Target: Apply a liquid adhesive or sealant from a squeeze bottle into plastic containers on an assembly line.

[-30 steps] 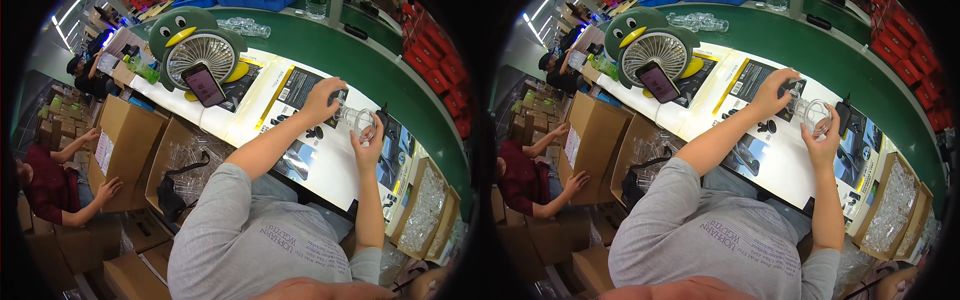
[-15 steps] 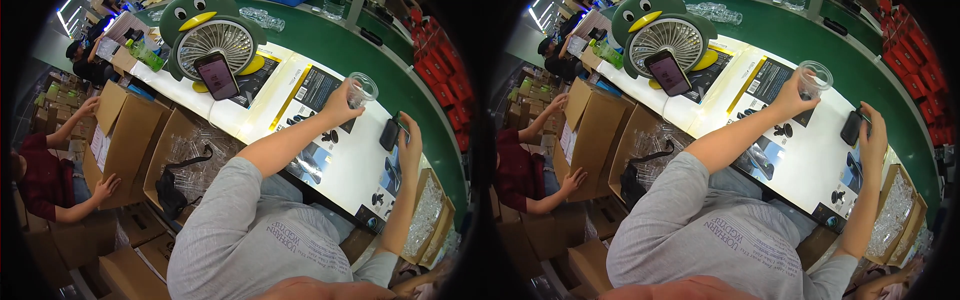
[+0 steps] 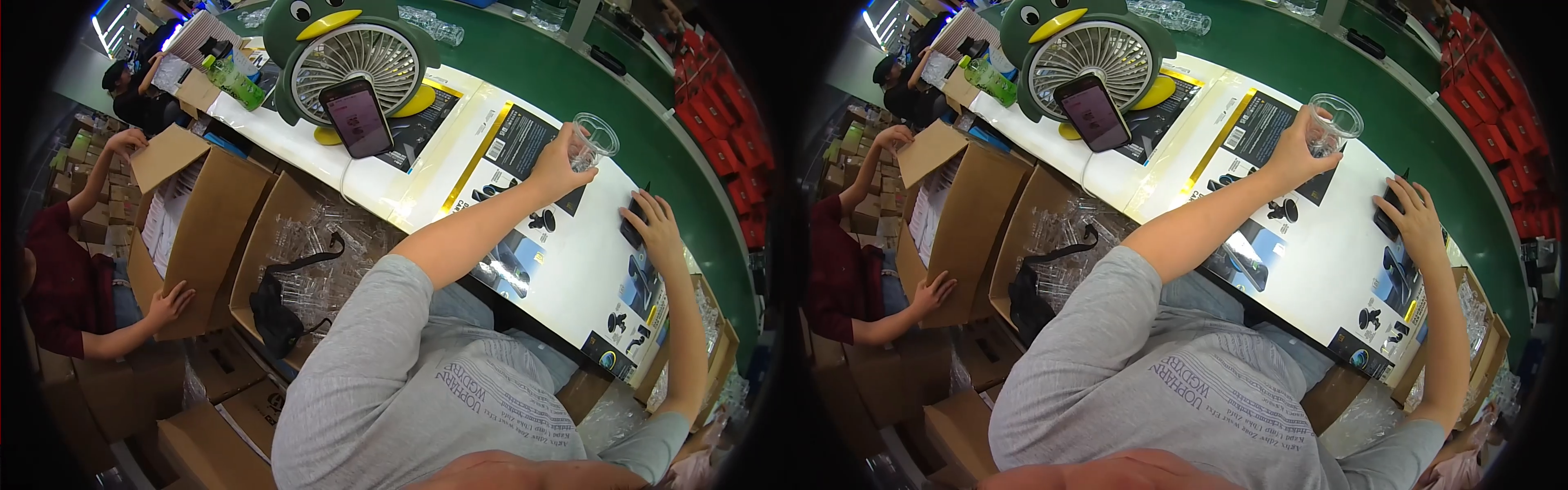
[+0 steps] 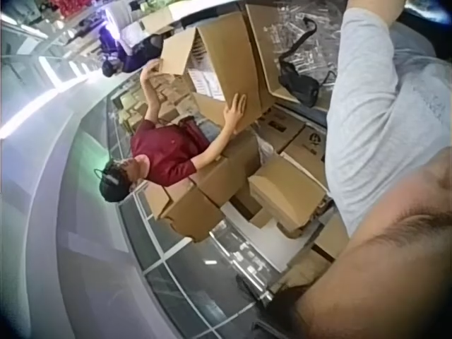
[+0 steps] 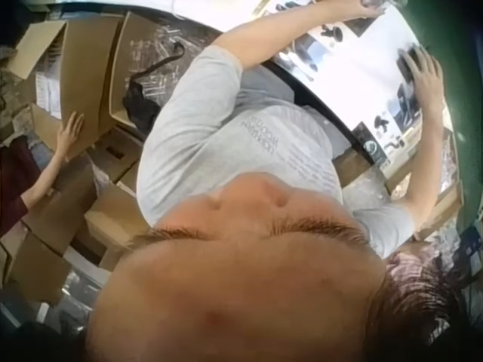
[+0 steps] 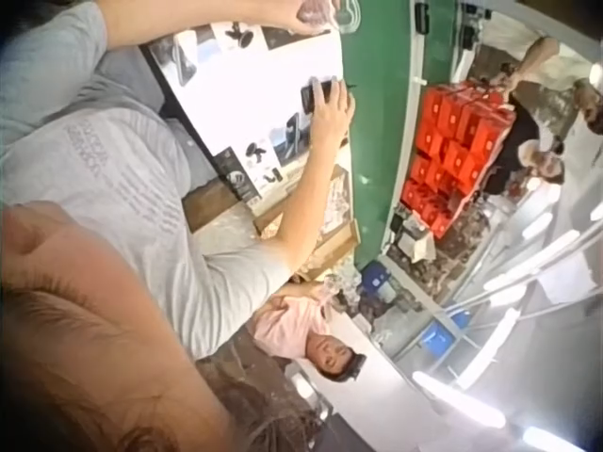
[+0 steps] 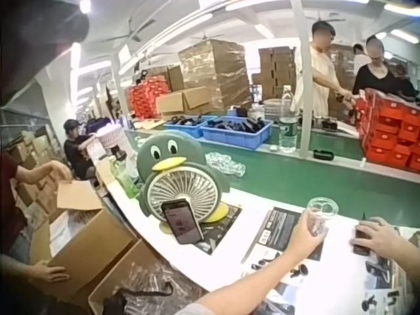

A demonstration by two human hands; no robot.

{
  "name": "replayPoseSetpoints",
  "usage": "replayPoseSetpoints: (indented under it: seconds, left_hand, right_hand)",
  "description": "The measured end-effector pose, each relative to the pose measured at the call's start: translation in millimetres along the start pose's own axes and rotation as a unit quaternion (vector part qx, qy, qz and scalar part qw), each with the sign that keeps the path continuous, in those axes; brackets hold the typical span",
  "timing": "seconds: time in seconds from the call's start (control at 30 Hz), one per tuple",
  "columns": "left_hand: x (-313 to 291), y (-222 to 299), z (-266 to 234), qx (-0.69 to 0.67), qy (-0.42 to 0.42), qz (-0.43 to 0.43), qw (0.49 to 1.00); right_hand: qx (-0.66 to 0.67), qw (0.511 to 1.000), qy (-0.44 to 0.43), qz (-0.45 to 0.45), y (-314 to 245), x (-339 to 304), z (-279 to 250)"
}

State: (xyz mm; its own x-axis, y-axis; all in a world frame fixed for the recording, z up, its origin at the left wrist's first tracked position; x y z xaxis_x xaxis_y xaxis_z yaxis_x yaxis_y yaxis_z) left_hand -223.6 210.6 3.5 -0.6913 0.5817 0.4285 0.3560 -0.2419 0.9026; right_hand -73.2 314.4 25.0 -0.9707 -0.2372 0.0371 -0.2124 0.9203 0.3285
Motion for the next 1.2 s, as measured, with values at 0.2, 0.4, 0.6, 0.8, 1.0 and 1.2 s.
replayPoseSetpoints:
  seconds: [0.2,0.4,0.6,0.8,1.0,1.2]
  left_hand:
    - [0,1,-1,-0.008,0.007,0.005,1.000]
    - [2,2,-6,-0.022,0.004,-0.026,0.999]
    - [4,-1,-10,-0.033,0.026,-0.013,0.999]
    - [8,2,-4,-0.103,0.009,-0.030,0.994]
    - [4,3,-7,-0.111,0.012,-0.049,0.993]
    - [-2,8,11,-0.098,-0.025,-0.048,0.994]
  right_hand:
    - [-0.024,0.996,-0.019,-0.090,-2,2,2]
    - [0.050,0.972,0.202,0.112,46,7,-68]
    - [0.331,0.784,0.472,0.231,101,8,-108]
    - [0.737,0.299,0.567,0.215,133,6,-59]
    - [0.818,0.143,0.536,0.153,111,16,-44]
    - [0.881,0.124,0.456,0.032,102,17,-64]
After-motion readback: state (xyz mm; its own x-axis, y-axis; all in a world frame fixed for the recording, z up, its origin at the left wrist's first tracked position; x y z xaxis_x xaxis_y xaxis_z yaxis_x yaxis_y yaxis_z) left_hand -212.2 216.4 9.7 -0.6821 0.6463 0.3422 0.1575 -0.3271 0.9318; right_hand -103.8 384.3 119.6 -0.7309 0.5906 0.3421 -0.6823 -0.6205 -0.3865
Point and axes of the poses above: each hand's wrist, its own x-axis towards the middle knuckle, its own z-axis out of the palm, y = z × x, the point moved 10 cm from there along x, towards the middle knuckle, and after that the axes turned 3 degrees about x, right-handed, at the moved point
